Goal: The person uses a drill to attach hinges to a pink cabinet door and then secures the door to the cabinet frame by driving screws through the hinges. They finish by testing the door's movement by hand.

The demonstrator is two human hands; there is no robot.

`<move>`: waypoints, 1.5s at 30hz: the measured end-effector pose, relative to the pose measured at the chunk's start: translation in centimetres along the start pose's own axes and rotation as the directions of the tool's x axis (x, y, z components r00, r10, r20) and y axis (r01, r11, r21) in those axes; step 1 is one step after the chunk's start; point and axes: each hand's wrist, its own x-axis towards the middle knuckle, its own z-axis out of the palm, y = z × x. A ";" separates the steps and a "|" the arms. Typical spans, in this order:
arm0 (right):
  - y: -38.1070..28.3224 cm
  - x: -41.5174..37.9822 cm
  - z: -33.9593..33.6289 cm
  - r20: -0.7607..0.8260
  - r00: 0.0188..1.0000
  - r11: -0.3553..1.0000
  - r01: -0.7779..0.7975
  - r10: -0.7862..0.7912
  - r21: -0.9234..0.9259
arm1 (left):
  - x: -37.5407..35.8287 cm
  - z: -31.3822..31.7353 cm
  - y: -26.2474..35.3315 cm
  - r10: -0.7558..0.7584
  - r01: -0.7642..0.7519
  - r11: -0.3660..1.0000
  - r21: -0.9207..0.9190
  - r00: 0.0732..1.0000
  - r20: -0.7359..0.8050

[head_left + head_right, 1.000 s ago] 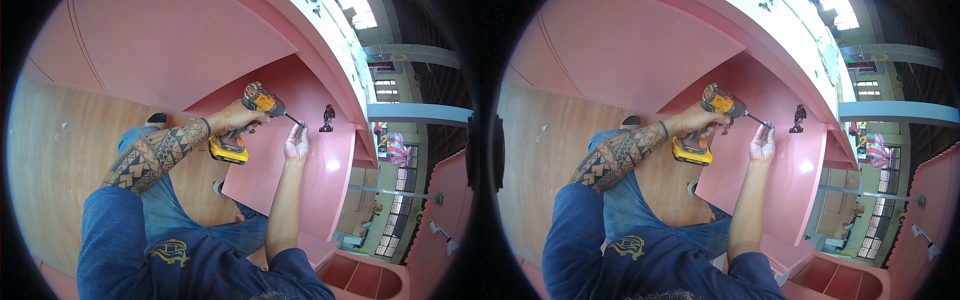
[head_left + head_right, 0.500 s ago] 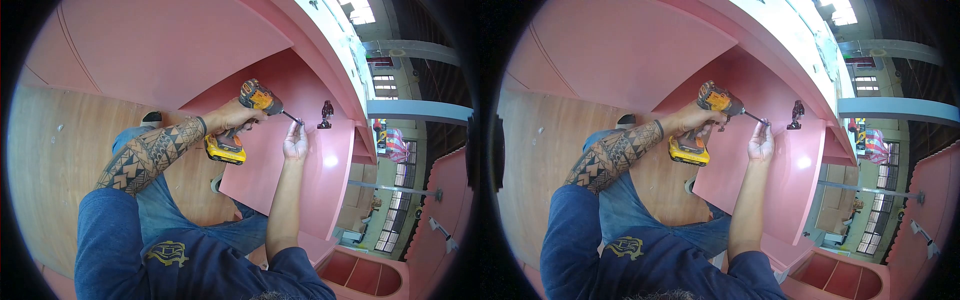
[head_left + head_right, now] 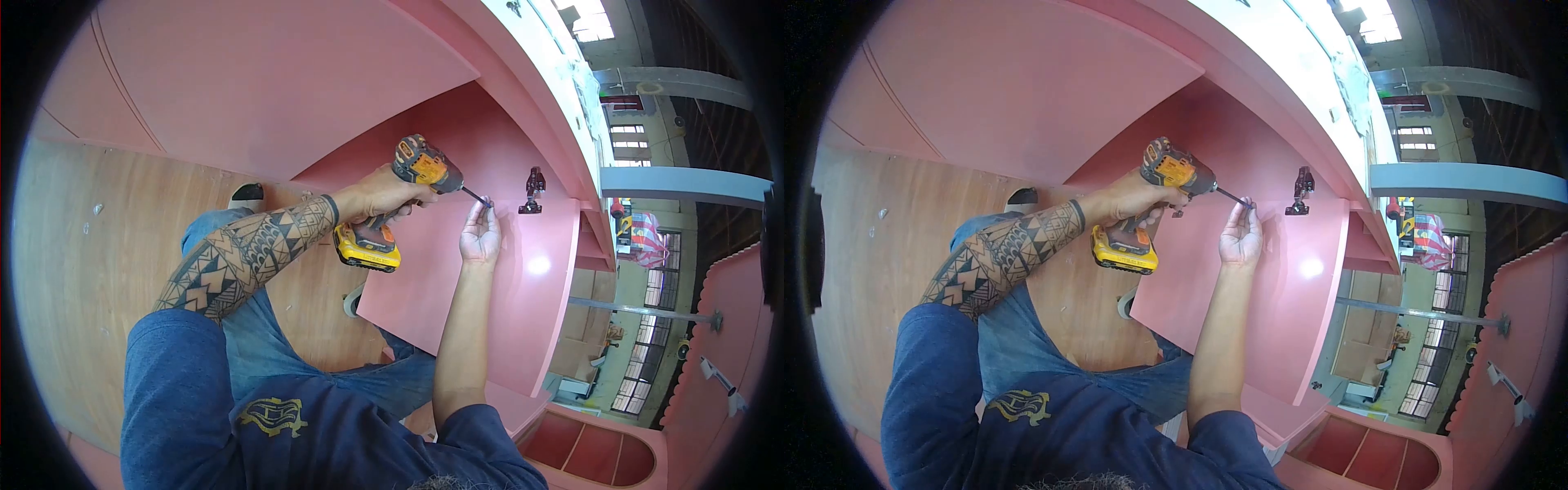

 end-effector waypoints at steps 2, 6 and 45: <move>0.1 0.1 -0.2 0.005 1.000 1.000 -0.008 0.008 -0.004 | -0.2 -0.1 0.3 -0.016 0.016 1.000 0.011 1.000 -0.002; 0.1 0.2 -0.3 0.027 0.999 0.999 -0.047 0.047 0.005 | 0.2 -0.1 -0.1 -0.011 0.011 1.000 0.009 1.000 -0.005; -20.5 2.5 24.6 0.854 0.520 -0.625 0.664 -0.009 -0.411 | 16.3 -5.7 -25.9 -0.387 0.238 0.823 -0.516 0.899 -0.202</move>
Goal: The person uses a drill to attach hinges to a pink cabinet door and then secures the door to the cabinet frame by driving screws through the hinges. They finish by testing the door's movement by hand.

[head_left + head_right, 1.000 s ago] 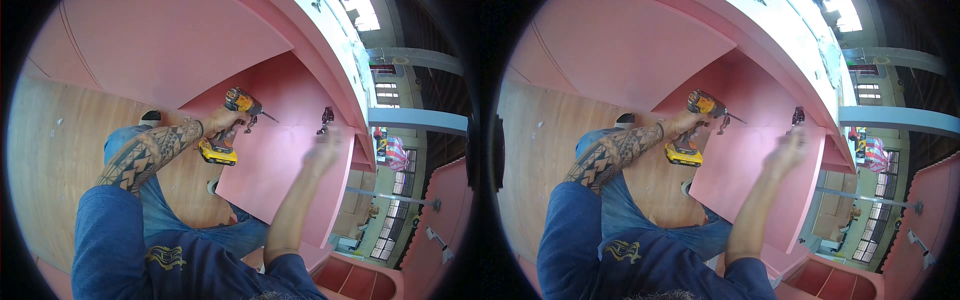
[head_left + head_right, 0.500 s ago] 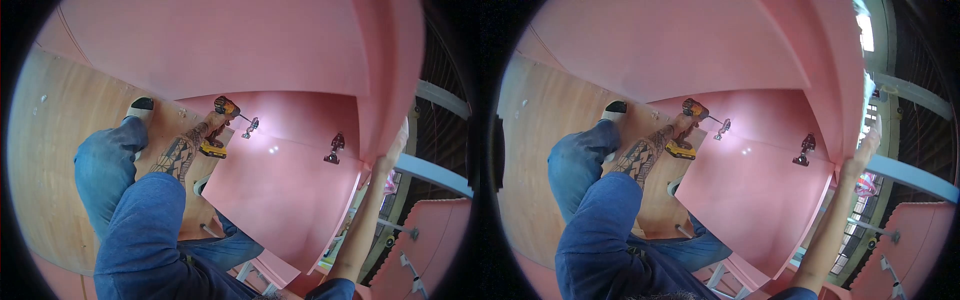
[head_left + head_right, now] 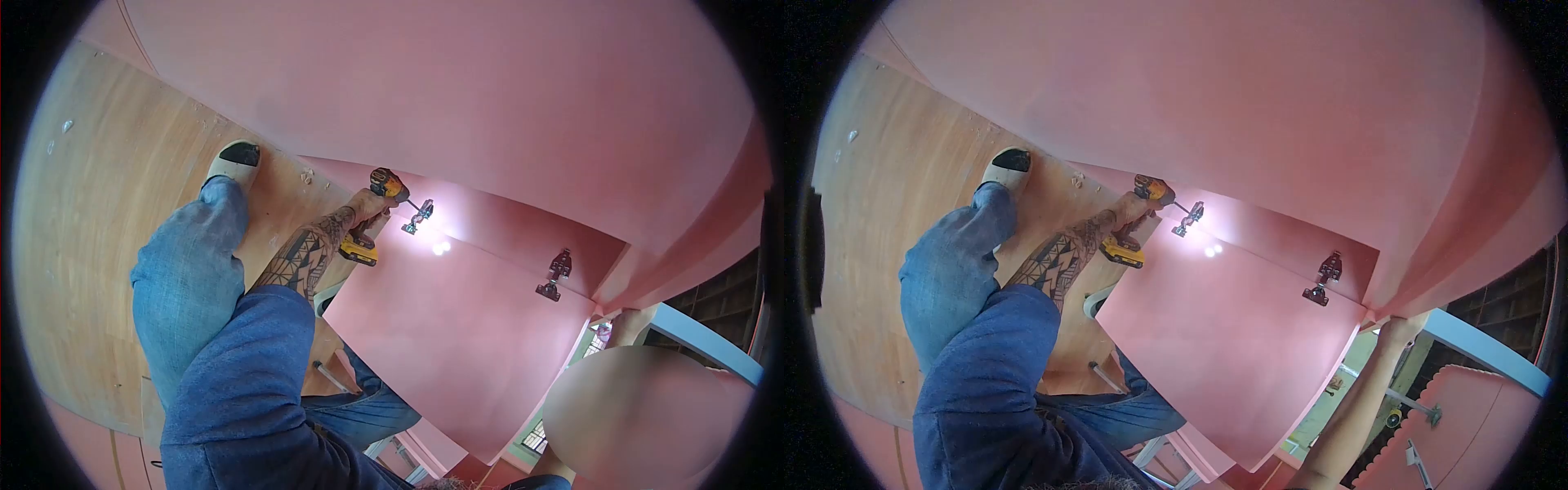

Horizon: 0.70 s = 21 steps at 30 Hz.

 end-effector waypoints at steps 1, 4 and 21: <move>-0.4 -0.1 0.1 -0.022 0.997 0.989 -0.076 0.079 0.124 | 0.0 0.0 0.0 0.018 -0.018 1.000 0.008 1.000 0.002; -0.2 -0.3 -0.4 -0.013 0.993 0.972 -0.112 0.117 0.208 | 0.6 0.1 0.0 0.003 -0.003 1.000 0.022 1.000 0.004; -1.4 -0.6 -0.1 -0.038 0.983 0.949 -0.163 0.180 0.271 | 0.3 0.1 0.4 -0.004 0.003 1.000 0.029 0.999 0.046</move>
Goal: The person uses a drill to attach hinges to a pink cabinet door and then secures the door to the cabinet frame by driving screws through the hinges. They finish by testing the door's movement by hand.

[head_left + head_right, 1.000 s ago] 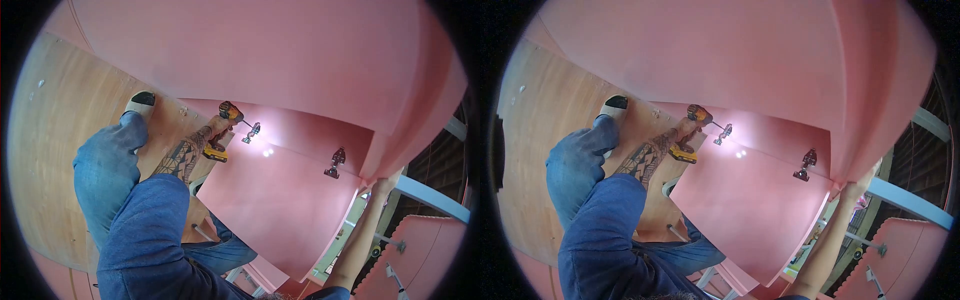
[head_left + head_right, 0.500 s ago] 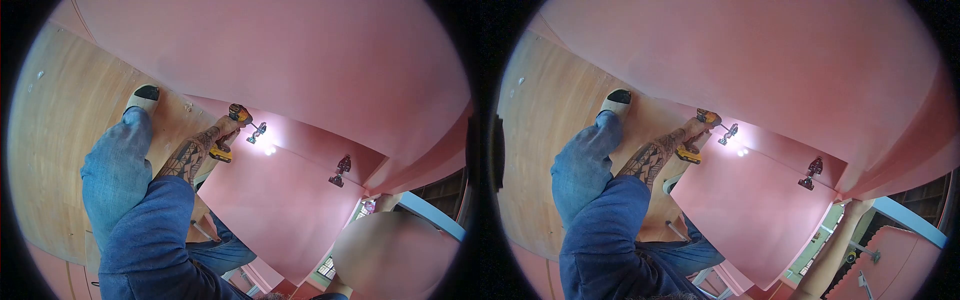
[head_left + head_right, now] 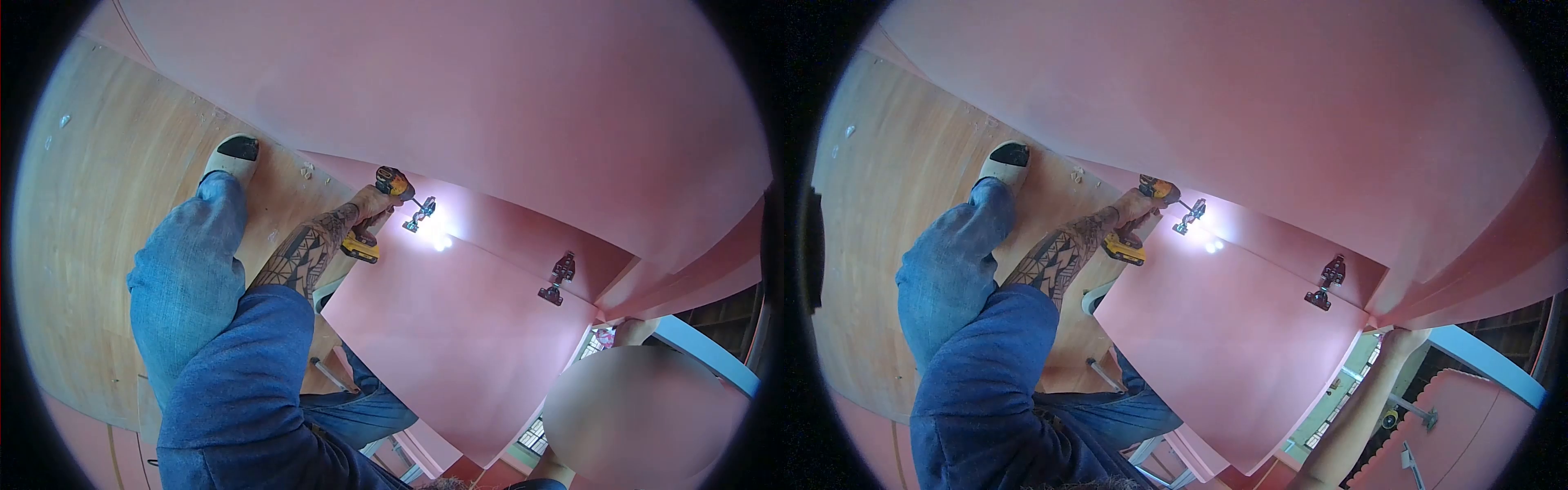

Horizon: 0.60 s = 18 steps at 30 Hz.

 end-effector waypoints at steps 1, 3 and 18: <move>0.3 0.1 -0.3 0.015 1.000 0.999 0.016 -0.016 -0.042 | 0.2 0.0 -0.1 0.000 0.000 1.000 0.006 1.000 0.002; 0.5 0.1 -0.5 0.030 0.999 0.996 0.034 -0.031 -0.084 | 0.3 0.1 -0.3 0.024 -0.024 1.000 0.013 1.000 -0.006; -1.4 -0.5 1.1 0.003 0.999 0.986 -0.043 0.043 0.163 | 1.0 0.4 -0.4 0.006 0.000 0.995 0.097 0.998 -0.063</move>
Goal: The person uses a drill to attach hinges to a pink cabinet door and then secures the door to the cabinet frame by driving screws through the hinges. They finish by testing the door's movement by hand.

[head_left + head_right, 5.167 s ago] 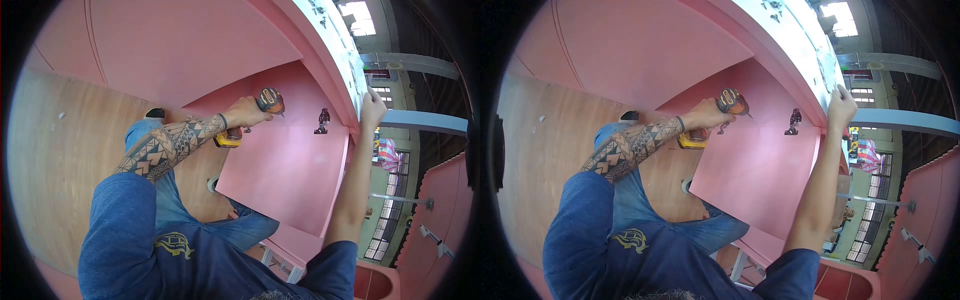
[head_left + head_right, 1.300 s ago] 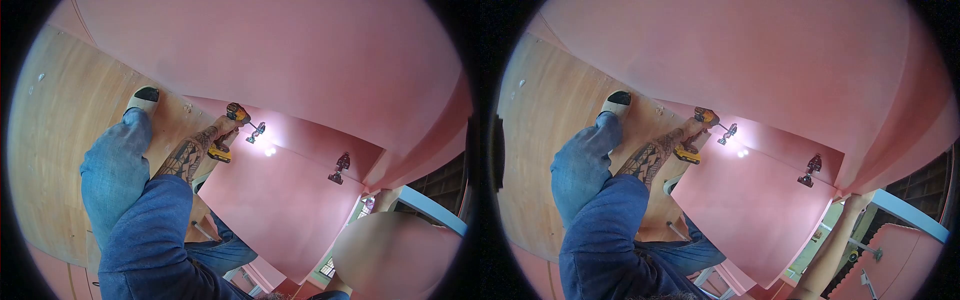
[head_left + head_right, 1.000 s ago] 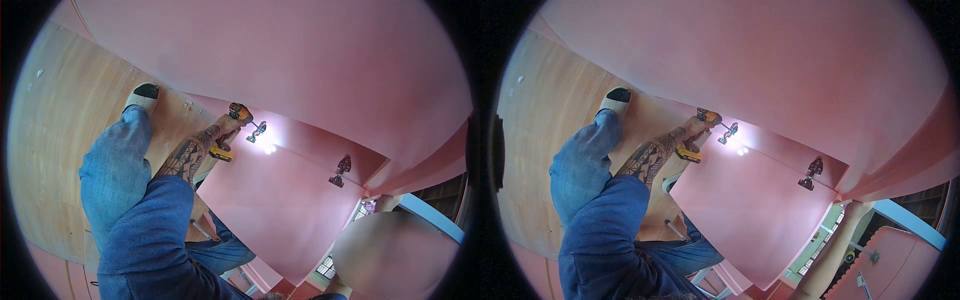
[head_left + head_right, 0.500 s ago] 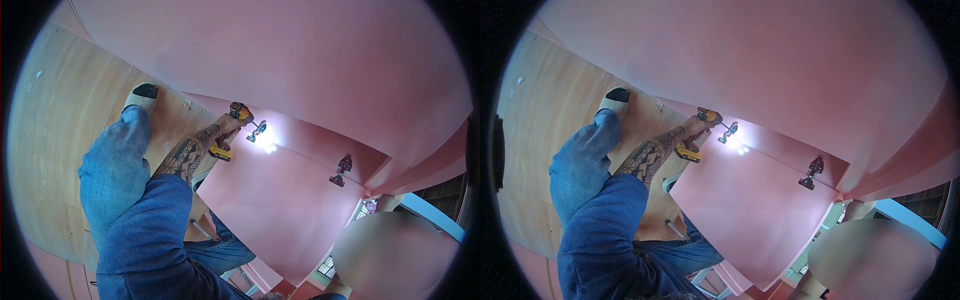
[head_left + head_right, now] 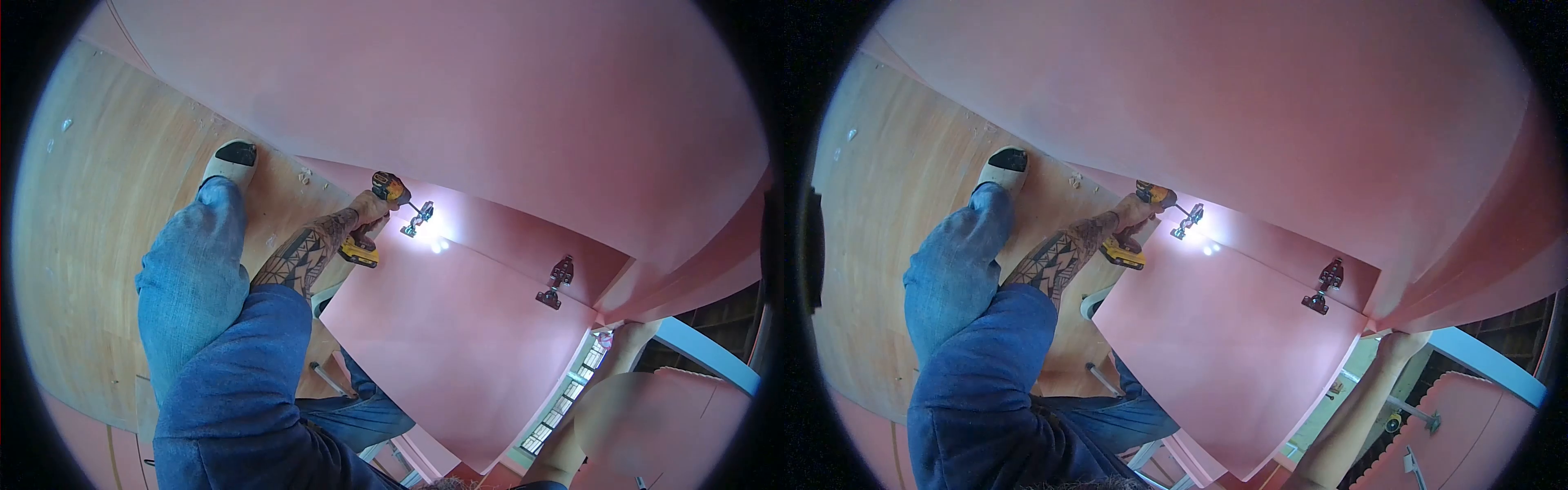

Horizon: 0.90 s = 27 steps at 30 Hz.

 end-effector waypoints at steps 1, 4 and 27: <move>0.6 0.2 -0.7 0.021 1.000 0.997 0.017 -0.015 -0.081 | -0.2 -0.1 0.1 -0.016 0.016 1.000 0.022 1.000 0.001; 0.8 0.1 -1.1 0.073 0.995 0.970 0.082 -0.067 -0.231 | -0.2 0.1 0.0 0.010 -0.009 0.998 0.058 1.000 -0.014; -0.4 0.0 1.6 0.207 0.897 0.725 0.438 -0.391 -0.531 | 1.8 0.1 -2.7 0.066 -0.056 0.979 -0.197 0.997 0.048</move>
